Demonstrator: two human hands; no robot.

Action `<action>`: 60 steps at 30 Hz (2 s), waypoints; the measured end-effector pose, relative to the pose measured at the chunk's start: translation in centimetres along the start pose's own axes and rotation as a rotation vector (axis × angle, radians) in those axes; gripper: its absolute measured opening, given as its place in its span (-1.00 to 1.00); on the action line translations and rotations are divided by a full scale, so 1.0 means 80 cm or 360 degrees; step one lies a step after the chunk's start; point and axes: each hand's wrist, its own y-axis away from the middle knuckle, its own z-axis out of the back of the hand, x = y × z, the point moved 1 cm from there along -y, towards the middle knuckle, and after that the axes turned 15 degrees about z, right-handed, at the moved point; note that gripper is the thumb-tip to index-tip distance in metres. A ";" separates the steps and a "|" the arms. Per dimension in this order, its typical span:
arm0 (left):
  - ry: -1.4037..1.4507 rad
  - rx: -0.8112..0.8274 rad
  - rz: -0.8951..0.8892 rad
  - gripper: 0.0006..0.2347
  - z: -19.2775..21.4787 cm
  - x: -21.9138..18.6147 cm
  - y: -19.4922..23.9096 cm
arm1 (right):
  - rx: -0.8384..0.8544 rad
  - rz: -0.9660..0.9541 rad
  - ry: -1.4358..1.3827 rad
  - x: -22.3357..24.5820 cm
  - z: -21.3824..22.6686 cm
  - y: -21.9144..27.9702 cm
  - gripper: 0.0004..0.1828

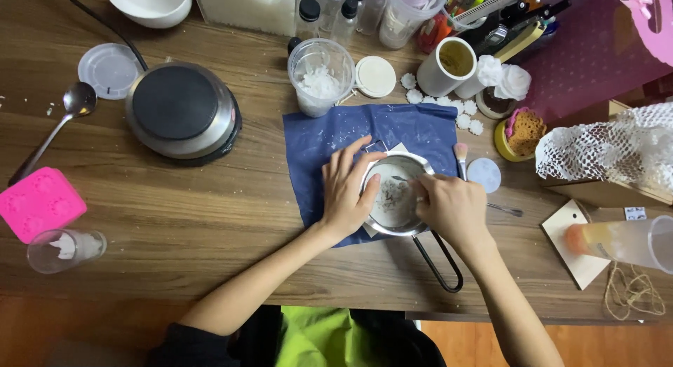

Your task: Crumbling solid wax into a small pot and stirring it with a tool on a workbench.

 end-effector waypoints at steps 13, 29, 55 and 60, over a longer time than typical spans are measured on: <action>-0.0128 0.0084 -0.0158 -0.85 0.000 0.003 -0.007 | -0.0007 0.0502 0.0236 0.004 -0.046 0.009 -0.87; -0.0204 -0.0060 -0.0499 -0.87 0.013 -0.011 -0.006 | -0.0208 0.0570 -0.0278 -0.014 0.081 0.016 -0.98; 0.0012 0.0175 -0.0227 -0.79 0.010 -0.010 -0.018 | 0.0159 0.0602 0.0120 -0.021 -0.014 0.023 -0.77; 0.0009 0.0172 -0.0204 -0.78 0.010 -0.009 -0.018 | -0.0041 0.0536 0.0325 -0.025 -0.006 0.008 -0.78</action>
